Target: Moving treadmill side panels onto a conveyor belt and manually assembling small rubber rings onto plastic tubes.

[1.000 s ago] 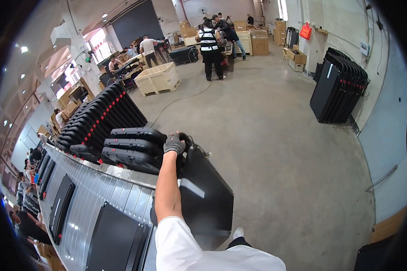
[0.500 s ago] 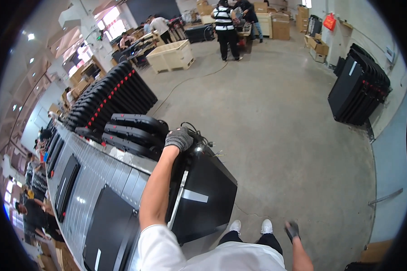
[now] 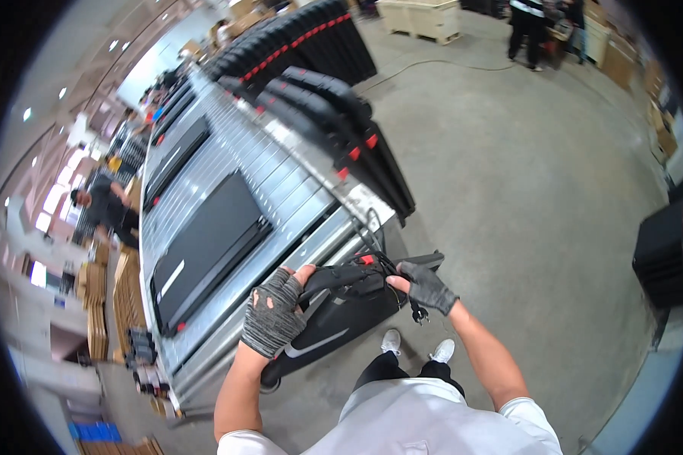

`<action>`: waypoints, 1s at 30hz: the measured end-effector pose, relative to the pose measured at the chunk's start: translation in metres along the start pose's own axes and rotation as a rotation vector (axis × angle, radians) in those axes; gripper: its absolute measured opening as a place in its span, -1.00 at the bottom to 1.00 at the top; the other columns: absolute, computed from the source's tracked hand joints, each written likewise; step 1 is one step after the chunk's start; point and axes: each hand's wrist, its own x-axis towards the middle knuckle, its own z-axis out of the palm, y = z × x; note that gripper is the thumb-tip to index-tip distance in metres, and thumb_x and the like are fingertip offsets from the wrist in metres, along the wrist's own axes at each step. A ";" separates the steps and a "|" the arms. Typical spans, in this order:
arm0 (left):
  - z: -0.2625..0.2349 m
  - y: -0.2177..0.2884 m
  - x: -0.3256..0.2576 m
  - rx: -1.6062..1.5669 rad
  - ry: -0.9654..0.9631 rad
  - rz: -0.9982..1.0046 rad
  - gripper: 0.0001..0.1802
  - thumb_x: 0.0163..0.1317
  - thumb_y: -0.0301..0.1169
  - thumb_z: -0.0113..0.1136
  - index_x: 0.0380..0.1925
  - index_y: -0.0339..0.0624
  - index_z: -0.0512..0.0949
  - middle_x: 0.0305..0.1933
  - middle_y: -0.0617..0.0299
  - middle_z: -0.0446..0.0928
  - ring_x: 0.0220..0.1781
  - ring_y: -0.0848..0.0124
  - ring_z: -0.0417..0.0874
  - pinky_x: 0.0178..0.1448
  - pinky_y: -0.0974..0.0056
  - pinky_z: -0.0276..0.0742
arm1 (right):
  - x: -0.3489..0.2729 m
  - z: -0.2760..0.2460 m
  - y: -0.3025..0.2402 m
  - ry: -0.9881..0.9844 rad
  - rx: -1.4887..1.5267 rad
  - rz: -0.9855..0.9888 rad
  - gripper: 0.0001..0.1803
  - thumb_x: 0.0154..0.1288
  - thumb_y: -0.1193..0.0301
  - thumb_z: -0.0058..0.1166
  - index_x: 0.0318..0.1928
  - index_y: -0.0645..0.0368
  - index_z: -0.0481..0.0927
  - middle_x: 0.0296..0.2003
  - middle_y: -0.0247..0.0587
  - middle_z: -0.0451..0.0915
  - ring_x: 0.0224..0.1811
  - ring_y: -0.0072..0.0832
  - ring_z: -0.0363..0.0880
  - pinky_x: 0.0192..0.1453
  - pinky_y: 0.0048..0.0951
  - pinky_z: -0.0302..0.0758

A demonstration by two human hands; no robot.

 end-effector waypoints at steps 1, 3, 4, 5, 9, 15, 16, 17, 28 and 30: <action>-0.005 -0.011 -0.019 0.003 0.014 -0.011 -0.29 -0.21 -0.70 0.05 0.10 -0.07 0.47 -0.23 -0.02 0.48 -0.28 -0.01 0.58 -0.21 0.06 0.50 | -0.011 0.029 -0.001 -0.011 0.062 -0.006 -0.59 0.36 0.17 0.03 -0.01 0.27 0.51 -0.39 -0.11 0.58 -0.29 -0.27 0.54 -0.13 -0.28 0.45; -0.003 -0.034 -0.048 -0.018 0.099 -0.032 -0.31 -0.20 -0.68 0.06 0.10 -0.08 0.47 -0.29 0.00 0.48 -0.30 0.02 0.58 -0.24 0.06 0.49 | -0.037 0.095 0.005 0.100 0.182 -0.056 -0.66 0.41 0.30 -0.06 0.04 0.29 0.47 -0.27 -0.13 0.54 -0.18 -0.34 0.53 -0.04 -0.33 0.45; -0.006 -0.034 -0.054 -0.013 0.078 -0.085 -0.32 -0.20 -0.68 0.04 0.07 -0.09 0.47 -0.28 -0.03 0.49 -0.31 0.00 0.58 -0.24 0.05 0.49 | -0.045 0.139 0.031 0.352 0.055 -0.186 -0.62 0.41 0.31 -0.06 0.10 0.32 0.43 -0.16 -0.10 0.50 -0.03 -0.36 0.50 0.13 -0.40 0.40; -0.007 -0.044 -0.070 0.010 0.097 -0.099 -0.33 -0.20 -0.68 0.04 0.06 -0.08 0.48 -0.28 -0.04 0.49 -0.31 -0.01 0.58 -0.24 0.04 0.49 | -0.054 0.169 0.026 0.307 0.221 -0.126 -0.60 0.40 0.32 -0.06 0.12 0.34 0.41 -0.12 -0.07 0.50 0.02 -0.33 0.48 0.19 -0.41 0.36; -0.011 -0.091 -0.144 0.078 0.169 -0.150 -0.34 -0.22 -0.67 0.02 0.04 -0.07 0.48 -0.27 -0.06 0.51 -0.30 -0.05 0.58 -0.22 0.03 0.51 | -0.070 0.210 -0.035 0.191 0.345 0.001 -0.62 0.36 0.40 -0.02 0.12 0.30 0.40 -0.07 0.00 0.52 0.04 -0.19 0.51 0.17 -0.38 0.39; -0.013 -0.158 -0.248 -0.059 0.174 -0.267 -0.42 -0.26 -0.62 0.09 -0.06 -0.13 0.50 -0.32 -0.05 0.52 -0.29 -0.06 0.57 -0.21 0.04 0.49 | -0.095 0.306 -0.047 0.193 -0.022 -0.288 -0.77 0.30 0.44 -0.01 -0.07 0.21 0.57 -0.01 0.01 0.55 0.05 -0.06 0.53 0.11 -0.21 0.45; -0.013 -0.167 -0.261 -0.057 0.190 -0.302 -0.43 -0.27 -0.61 0.11 -0.08 -0.13 0.50 -0.33 -0.04 0.52 -0.29 -0.06 0.57 -0.21 0.03 0.48 | -0.091 0.334 -0.042 0.049 0.097 -0.109 -0.76 0.30 0.45 -0.02 -0.06 0.21 0.57 -0.04 0.03 0.57 0.04 -0.03 0.53 0.11 -0.19 0.45; -0.010 -0.182 -0.276 -0.047 0.196 -0.294 -0.45 -0.26 -0.57 0.16 -0.09 -0.12 0.50 -0.32 -0.04 0.52 -0.27 -0.05 0.58 -0.20 0.02 0.48 | -0.087 0.356 -0.040 -0.016 0.065 -0.103 -0.76 0.32 0.43 -0.03 -0.06 0.21 0.57 -0.07 -0.02 0.59 0.03 -0.10 0.55 0.10 -0.22 0.45; 0.008 -0.280 -0.377 0.034 0.068 -0.454 -0.54 -0.21 -0.61 0.17 -0.17 -0.13 0.49 -0.19 -0.01 0.53 -0.17 -0.04 0.59 -0.16 0.02 0.50 | -0.076 0.603 -0.093 -0.854 1.141 0.469 -0.59 0.41 0.20 0.05 0.15 0.14 0.45 -0.01 -0.24 0.57 0.09 -0.43 0.52 0.21 -0.36 0.40; 0.013 -0.292 -0.399 0.094 0.080 -0.436 -0.56 -0.19 -0.59 0.19 -0.18 -0.13 0.50 -0.20 0.00 0.54 -0.17 -0.02 0.60 -0.14 0.01 0.51 | -0.046 0.617 -0.044 -0.764 0.687 0.028 -0.49 0.36 0.20 0.13 0.24 0.10 0.41 0.04 -0.26 0.56 0.12 -0.35 0.50 0.25 -0.33 0.37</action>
